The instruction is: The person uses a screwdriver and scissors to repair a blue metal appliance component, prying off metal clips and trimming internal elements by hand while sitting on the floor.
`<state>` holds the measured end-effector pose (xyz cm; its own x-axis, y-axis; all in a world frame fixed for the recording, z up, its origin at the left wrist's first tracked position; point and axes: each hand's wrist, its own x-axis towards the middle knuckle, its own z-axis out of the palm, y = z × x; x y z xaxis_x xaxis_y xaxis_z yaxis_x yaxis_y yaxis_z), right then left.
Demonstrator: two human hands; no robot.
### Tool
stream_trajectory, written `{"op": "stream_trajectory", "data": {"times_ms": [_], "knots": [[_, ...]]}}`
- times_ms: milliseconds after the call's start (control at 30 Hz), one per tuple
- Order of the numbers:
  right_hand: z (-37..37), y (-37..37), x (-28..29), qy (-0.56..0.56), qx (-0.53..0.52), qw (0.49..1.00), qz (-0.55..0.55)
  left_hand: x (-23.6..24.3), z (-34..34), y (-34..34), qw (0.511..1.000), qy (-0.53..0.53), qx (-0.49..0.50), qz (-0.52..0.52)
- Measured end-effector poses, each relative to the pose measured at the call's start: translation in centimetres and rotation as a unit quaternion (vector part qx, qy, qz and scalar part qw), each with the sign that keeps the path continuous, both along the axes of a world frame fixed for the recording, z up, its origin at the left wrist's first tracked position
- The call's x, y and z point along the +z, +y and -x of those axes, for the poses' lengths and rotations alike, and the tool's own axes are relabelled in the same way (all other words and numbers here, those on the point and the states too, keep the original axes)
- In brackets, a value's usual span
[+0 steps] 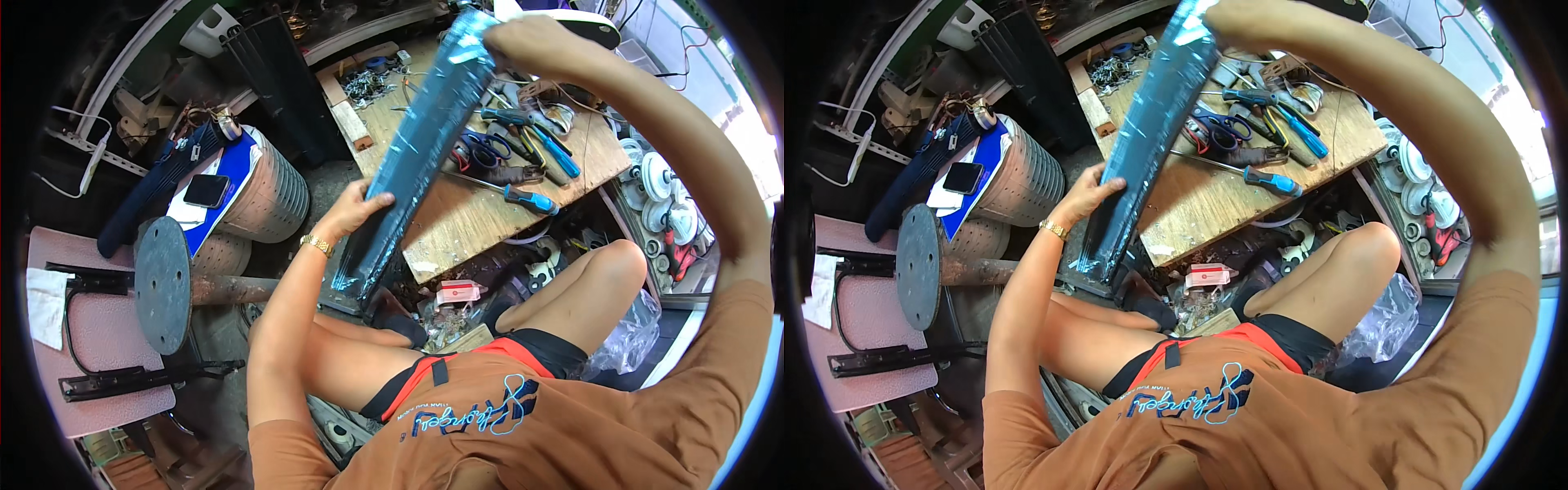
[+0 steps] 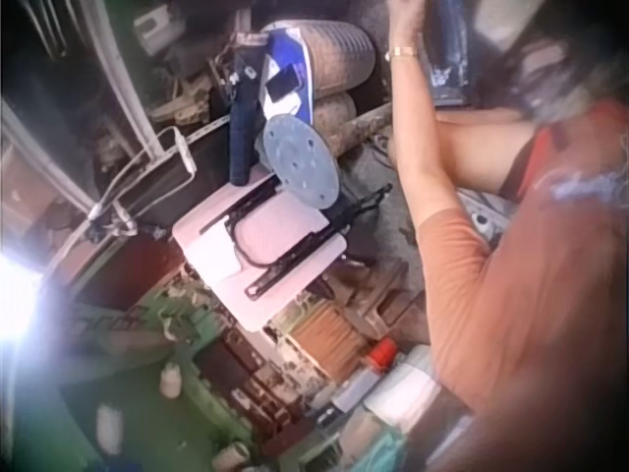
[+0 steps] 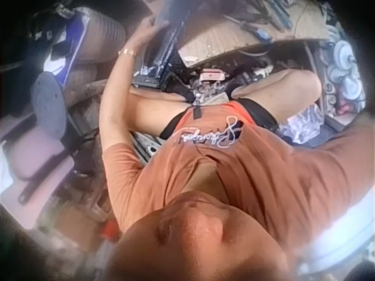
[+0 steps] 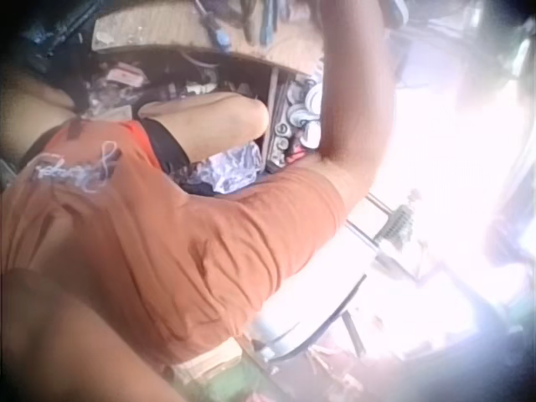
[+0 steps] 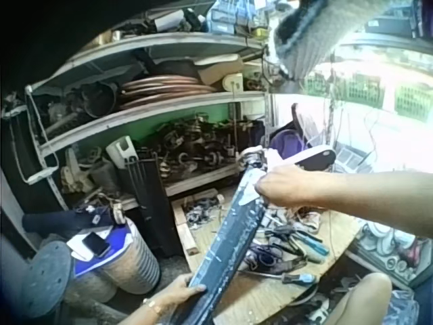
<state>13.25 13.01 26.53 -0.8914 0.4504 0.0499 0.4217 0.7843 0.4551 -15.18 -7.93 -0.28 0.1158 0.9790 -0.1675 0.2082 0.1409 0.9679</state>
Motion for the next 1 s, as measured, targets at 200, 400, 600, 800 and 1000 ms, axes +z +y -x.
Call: {"op": "stream_trajectory", "data": {"times_ms": [200, 400, 600, 800, 1000], "knots": [[-4.2, -0.4, -6.2, 0.357, 0.096, 0.928, -0.049, 4.6, 1.6, -0.3, 0.951, -0.121, 0.265, -0.103], [-12.7, -10.7, -26.2, 0.203, -0.219, 0.938, 0.176, 7.4, -1.8, 0.6, 0.883, -0.246, 0.380, -0.123], [-13.6, -11.2, -29.3, 0.274, -0.181, 0.938, 0.113, 0.7, -6.5, 2.4, 0.814, -0.287, 0.490, -0.123], [-15.0, -14.4, -26.3, 0.296, -0.207, 0.892, 0.272, -3.9, -6.9, 2.2, 0.767, -0.245, 0.591, -0.052], [-21.7, -22.7, -24.1, 0.400, -0.282, 0.736, 0.468, -7.5, -7.1, 2.7, 0.806, -0.149, 0.569, -0.059]]}}
